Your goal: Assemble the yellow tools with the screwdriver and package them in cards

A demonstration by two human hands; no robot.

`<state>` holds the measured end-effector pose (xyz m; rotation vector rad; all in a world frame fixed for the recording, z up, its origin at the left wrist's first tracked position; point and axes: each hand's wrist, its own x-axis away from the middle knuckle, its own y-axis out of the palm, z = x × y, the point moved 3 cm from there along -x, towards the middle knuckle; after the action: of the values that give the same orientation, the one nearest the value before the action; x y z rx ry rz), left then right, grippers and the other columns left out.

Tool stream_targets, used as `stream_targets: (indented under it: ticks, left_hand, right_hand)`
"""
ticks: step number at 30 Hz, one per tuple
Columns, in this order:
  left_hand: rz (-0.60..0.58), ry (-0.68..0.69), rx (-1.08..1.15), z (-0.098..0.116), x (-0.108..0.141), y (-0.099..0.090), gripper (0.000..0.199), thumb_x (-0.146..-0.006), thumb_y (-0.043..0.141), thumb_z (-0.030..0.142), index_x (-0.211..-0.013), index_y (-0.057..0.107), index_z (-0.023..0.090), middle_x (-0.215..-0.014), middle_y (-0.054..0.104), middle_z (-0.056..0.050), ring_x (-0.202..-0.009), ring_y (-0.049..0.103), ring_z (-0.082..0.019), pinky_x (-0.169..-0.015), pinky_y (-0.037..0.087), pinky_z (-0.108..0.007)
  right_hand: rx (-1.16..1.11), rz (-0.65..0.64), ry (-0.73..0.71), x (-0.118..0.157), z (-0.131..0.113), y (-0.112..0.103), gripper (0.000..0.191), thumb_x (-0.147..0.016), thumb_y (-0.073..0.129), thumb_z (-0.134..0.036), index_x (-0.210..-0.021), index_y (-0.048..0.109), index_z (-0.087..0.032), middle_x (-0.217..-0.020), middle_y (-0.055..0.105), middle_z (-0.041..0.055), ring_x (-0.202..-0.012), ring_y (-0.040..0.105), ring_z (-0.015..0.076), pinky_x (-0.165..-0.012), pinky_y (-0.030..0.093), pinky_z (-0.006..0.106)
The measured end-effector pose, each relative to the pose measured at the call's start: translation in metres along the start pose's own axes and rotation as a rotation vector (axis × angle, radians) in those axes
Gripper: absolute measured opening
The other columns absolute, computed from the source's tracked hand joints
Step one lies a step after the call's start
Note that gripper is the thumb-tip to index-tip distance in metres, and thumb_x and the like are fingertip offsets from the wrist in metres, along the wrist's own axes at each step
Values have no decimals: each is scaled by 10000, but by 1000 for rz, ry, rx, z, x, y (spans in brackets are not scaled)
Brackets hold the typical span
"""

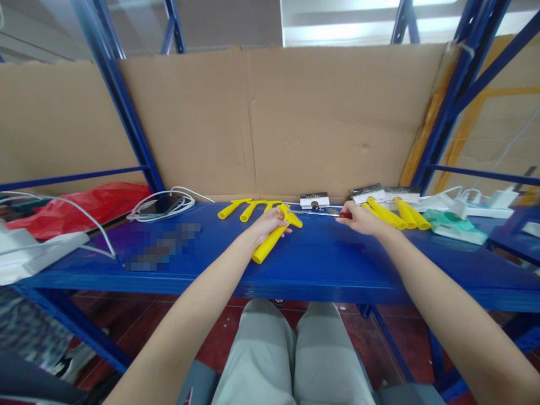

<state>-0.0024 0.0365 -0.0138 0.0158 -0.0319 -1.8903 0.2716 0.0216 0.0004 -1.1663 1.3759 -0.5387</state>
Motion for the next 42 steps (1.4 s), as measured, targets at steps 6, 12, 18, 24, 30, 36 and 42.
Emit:
stream_targets:
  ticks: [6,12,18,24,30,36,42]
  left_hand:
    - [20,1,-4,4,6,4,282,-790,520,-53,-910,430,185,-727,552,31,-530,657,-131,-402,433,-177]
    - [-1,9,-17,0,1,1,274,-769,564,-36,-894,450,179,-731,574,15,-560,666,-141,-424,446,-179]
    - [28,-6,-56,0,-1,0,284,-779,562,-25,-935,450,185,-732,591,9,-553,664,-134,-422,431,-167]
    - [60,23,-43,1,0,-2,311,-756,619,-19,-933,464,184,-749,591,12,-558,660,-133,-445,438,-177]
    - [145,46,-161,3,0,-2,336,-778,595,-14,-1019,466,182,-857,612,-16,-550,646,-109,-446,434,-175]
    - [209,60,-231,6,4,-2,333,-769,607,-8,-1029,493,166,-1006,638,-78,-552,619,-84,-460,423,-174]
    - [268,60,-255,8,6,-2,326,-765,609,-10,-1015,497,166,-1267,561,-134,-578,607,-53,-422,358,-133]
  right_hand:
    - [12,-19,33,0,-2,0,169,-808,590,-348,-765,475,-232,-717,634,29,-608,558,174,-559,395,275]
    - [63,3,8,-1,-4,-2,159,-809,593,-347,-768,487,-236,-685,633,20,-597,559,179,-555,380,276]
    - [220,42,-40,1,-15,-11,145,-835,558,-351,-778,489,-237,-740,650,51,-687,581,222,-641,375,316]
    - [373,134,-126,5,-29,-19,121,-878,479,-326,-873,518,-212,-839,654,107,-814,570,262,-740,345,357]
    - [482,172,-143,10,-48,-25,142,-902,428,-269,-929,528,-172,-859,650,153,-866,561,288,-743,307,358]
    - [485,156,-165,12,-58,-27,161,-915,431,-286,-933,534,-164,-867,661,166,-870,584,292,-729,306,350]
    - [487,115,-150,15,-59,-30,209,-916,461,-391,-928,550,-202,-841,695,125,-798,627,268,-649,334,321]
